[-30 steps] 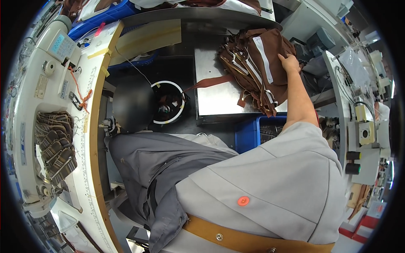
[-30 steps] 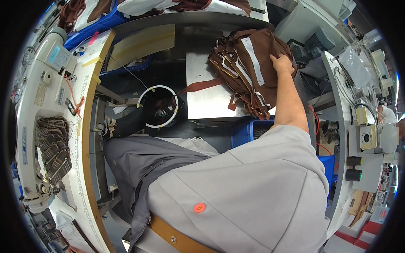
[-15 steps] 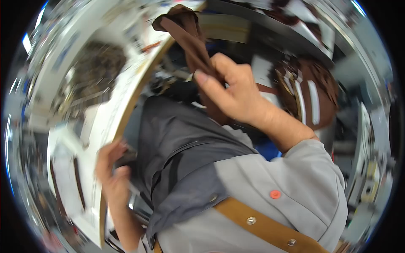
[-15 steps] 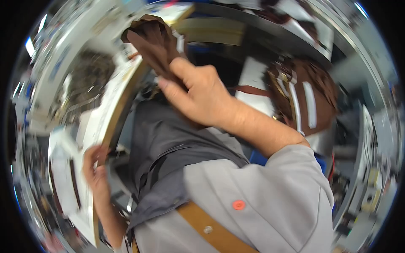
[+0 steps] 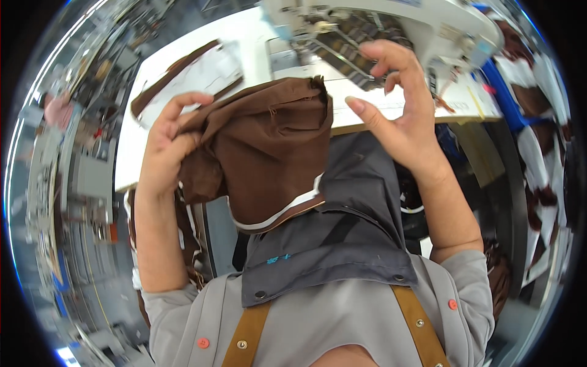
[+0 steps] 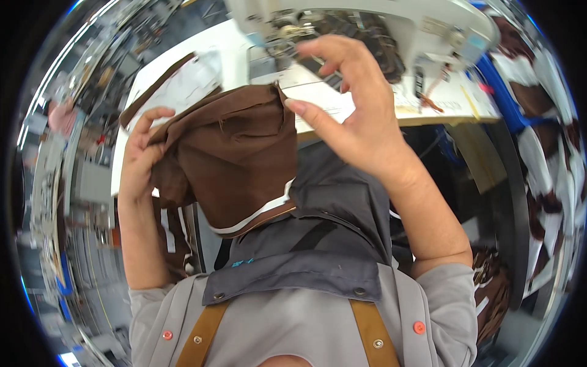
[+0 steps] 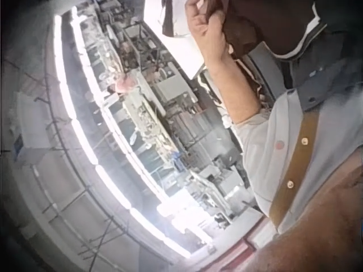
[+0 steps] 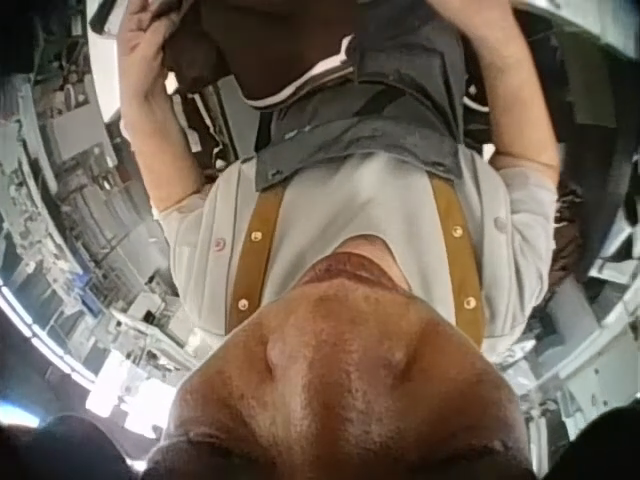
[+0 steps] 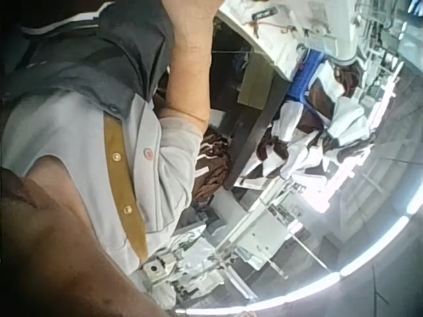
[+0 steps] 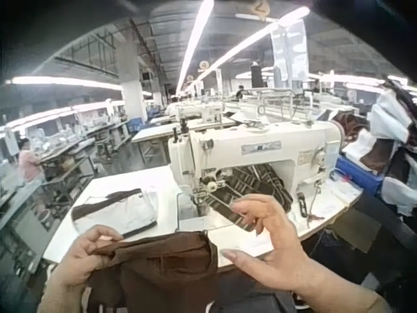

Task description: The recorder uses an industrial sewing machine to stitch together brown fabric and white lining components of bags.

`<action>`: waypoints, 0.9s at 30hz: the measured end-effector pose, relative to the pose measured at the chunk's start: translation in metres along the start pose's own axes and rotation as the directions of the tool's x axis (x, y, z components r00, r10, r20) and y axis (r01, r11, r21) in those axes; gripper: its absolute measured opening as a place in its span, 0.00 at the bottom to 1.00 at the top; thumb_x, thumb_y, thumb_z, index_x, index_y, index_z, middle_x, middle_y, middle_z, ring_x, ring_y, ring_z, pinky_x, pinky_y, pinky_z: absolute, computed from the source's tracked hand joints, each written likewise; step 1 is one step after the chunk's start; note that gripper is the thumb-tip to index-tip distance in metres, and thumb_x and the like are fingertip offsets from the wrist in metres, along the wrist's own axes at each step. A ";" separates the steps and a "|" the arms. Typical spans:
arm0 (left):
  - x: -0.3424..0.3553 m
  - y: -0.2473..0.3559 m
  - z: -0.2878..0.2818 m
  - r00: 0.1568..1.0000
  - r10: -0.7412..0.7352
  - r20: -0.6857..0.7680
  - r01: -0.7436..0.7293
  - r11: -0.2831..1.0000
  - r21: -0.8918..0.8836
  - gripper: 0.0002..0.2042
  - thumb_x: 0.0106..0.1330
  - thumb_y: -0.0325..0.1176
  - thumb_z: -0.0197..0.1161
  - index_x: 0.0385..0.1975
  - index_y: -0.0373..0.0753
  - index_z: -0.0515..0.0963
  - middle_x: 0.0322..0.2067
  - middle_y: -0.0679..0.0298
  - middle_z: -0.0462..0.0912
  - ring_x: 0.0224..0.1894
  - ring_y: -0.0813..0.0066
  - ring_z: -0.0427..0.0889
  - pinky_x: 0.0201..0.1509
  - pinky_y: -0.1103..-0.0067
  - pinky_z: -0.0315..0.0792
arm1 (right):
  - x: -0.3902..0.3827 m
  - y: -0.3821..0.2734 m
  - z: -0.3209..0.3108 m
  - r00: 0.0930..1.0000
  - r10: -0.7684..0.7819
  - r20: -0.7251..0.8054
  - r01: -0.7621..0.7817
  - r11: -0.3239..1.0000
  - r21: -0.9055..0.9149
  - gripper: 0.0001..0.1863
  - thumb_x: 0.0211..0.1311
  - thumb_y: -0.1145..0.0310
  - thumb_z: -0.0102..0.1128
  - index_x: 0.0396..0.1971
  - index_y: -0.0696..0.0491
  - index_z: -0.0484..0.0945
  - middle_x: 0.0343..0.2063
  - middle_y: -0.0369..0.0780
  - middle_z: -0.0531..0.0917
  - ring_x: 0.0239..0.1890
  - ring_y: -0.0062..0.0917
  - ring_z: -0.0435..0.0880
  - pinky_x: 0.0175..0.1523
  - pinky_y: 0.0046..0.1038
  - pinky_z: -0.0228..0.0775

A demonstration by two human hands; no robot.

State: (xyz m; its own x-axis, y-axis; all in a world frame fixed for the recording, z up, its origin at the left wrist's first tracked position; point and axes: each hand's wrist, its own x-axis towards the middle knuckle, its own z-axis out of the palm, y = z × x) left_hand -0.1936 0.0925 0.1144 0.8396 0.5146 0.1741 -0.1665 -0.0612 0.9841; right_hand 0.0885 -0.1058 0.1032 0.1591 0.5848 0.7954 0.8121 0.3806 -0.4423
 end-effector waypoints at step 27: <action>-0.046 -0.062 0.058 0.784 0.576 -0.232 -0.137 0.524 0.841 0.29 0.48 0.36 0.81 0.48 0.35 0.74 0.42 0.58 0.78 0.40 0.67 0.80 0.43 0.74 0.75 | 0.054 -0.004 0.146 0.913 -0.258 0.316 0.024 0.807 0.589 0.10 0.49 0.76 0.73 0.27 0.56 0.77 0.26 0.36 0.81 0.31 0.26 0.80 0.38 0.26 0.72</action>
State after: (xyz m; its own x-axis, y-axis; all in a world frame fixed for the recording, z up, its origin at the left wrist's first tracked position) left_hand -0.1920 0.0230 0.0477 0.4428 0.5663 0.6952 0.2326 -0.8213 0.5209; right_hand 0.0118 0.0287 0.0878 -0.2417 0.6619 0.7095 0.3288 0.7438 -0.5819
